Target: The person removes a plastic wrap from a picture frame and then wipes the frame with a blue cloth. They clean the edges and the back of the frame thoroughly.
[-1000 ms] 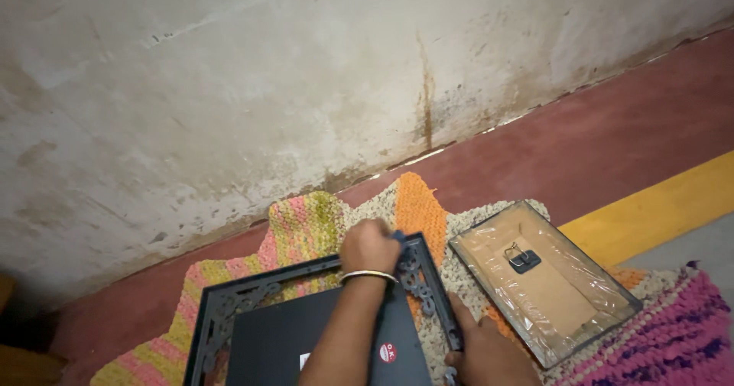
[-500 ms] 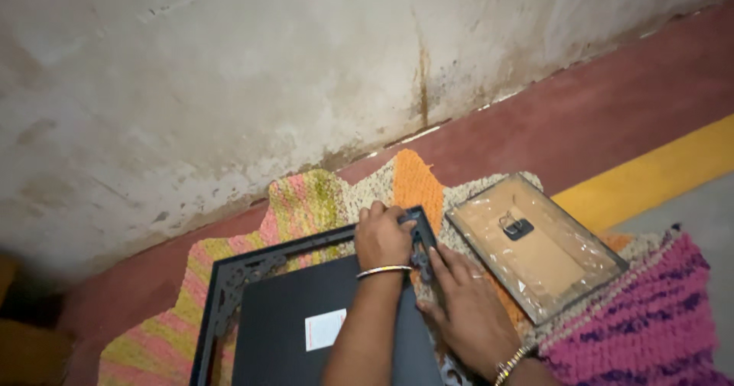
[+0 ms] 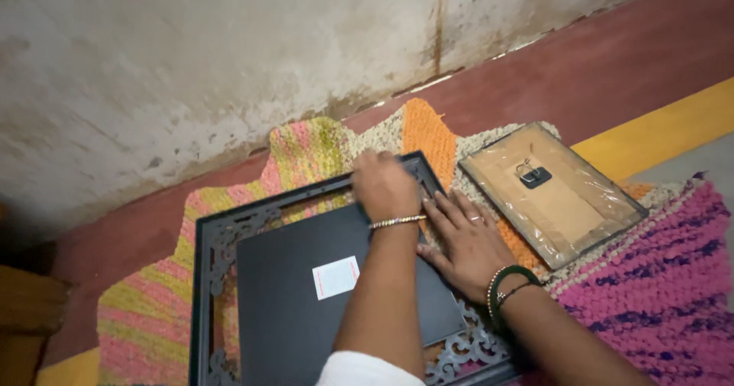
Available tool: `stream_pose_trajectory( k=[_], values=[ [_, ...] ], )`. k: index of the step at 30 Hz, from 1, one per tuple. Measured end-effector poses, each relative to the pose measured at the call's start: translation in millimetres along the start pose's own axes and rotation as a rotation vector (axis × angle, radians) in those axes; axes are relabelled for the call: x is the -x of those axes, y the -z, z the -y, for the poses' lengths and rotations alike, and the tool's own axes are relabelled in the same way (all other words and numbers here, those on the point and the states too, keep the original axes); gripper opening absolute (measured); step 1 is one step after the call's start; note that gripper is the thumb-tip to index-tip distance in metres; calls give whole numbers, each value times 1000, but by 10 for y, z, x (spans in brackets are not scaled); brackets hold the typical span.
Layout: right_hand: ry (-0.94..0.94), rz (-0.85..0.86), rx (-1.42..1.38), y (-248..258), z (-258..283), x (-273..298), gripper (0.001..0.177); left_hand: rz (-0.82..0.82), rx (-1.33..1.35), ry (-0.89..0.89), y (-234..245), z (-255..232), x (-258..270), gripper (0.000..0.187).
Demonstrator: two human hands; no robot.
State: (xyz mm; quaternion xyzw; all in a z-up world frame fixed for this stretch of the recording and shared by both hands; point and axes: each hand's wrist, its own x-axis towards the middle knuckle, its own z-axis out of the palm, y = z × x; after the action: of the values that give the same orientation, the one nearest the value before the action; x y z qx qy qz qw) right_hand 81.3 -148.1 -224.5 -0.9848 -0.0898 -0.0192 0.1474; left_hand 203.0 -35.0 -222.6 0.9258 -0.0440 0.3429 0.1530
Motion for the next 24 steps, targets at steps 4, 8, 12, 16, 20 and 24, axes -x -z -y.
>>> stream_pose_trajectory(
  k=[4, 8, 12, 16, 20, 24],
  values=[
    [66, -91, 49, -30, 3, -7, 78, 260, 192, -121, 2, 26, 16, 29],
    [79, -102, 8, -58, 13, -3, 79, 300, 167, -202, 65, 232, -99, 19],
    [84, -53, -14, -125, 15, -29, 79, 252, -147, -17, 10, 323, -151, 19],
    [93, -92, -71, -155, 3, -25, 79, 50, -52, 145, -96, 227, -98, 17],
    [44, -142, -143, -55, 70, 4, 75, 169, -16, 153, -160, -34, -64, 16],
    [-223, -12, -145, 91, 170, 29, 60, 269, 5, 36, -76, -155, -44, 18]
  ],
)
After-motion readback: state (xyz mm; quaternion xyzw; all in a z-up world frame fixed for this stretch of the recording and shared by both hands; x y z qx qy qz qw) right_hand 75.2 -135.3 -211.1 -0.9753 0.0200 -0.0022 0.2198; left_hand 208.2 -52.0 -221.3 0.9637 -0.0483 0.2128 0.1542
